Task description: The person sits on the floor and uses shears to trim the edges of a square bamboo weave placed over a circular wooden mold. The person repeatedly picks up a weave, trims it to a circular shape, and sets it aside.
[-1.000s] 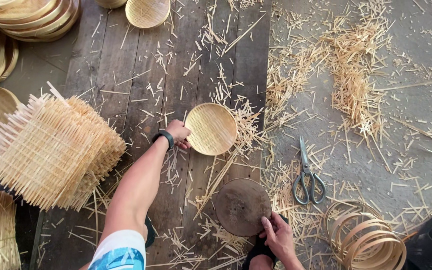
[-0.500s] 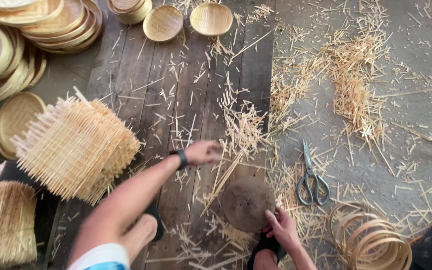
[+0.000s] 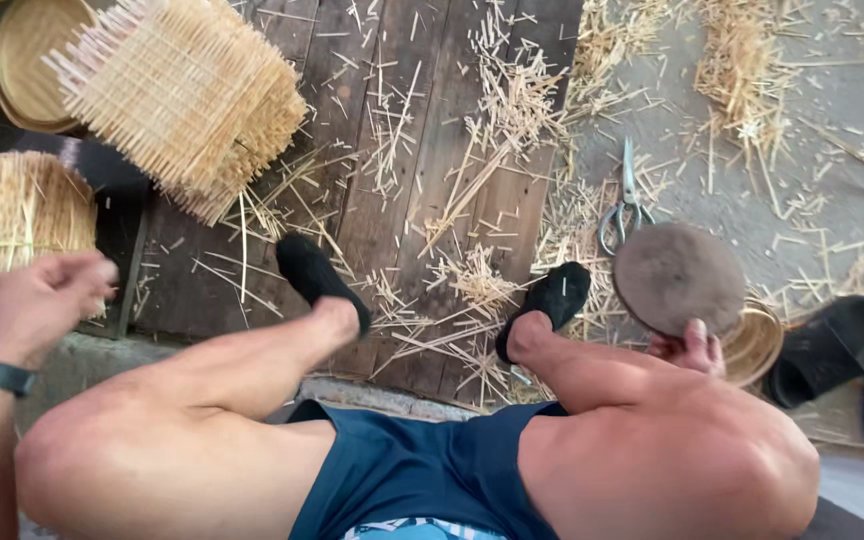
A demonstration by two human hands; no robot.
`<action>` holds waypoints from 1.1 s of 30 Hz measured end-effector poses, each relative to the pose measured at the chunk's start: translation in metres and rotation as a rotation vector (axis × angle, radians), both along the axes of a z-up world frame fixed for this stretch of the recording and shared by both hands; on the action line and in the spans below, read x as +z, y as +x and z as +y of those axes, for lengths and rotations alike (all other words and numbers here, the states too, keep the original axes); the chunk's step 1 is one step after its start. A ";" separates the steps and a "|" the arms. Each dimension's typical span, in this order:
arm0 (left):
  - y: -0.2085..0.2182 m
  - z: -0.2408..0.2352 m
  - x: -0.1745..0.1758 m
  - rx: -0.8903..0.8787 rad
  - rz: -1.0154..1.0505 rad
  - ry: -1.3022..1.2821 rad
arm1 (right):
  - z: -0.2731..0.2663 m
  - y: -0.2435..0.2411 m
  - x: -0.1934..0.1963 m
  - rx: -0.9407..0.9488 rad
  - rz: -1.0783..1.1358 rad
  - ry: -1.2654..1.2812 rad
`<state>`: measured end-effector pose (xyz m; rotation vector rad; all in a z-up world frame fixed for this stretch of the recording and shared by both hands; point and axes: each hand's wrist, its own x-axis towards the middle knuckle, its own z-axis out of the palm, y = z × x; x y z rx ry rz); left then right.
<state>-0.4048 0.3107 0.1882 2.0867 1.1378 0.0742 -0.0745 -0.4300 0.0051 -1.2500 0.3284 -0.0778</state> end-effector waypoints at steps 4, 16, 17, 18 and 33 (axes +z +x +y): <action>-0.062 -0.025 -0.082 0.027 0.025 -0.346 | -0.043 -0.039 0.032 -0.112 -0.066 0.095; -0.146 -0.167 -0.226 -0.087 0.159 -0.506 | -0.076 -0.101 0.057 -0.177 -0.130 0.210; -0.156 -0.173 -0.221 -0.032 0.131 -0.518 | -0.077 -0.098 0.057 -0.168 -0.108 0.236; -0.165 -0.177 -0.215 0.021 0.102 -0.525 | -0.075 -0.097 0.055 -0.160 -0.088 0.266; -0.149 -0.090 -0.207 -0.488 0.255 0.261 | -0.080 -0.120 0.067 -0.099 -0.030 0.155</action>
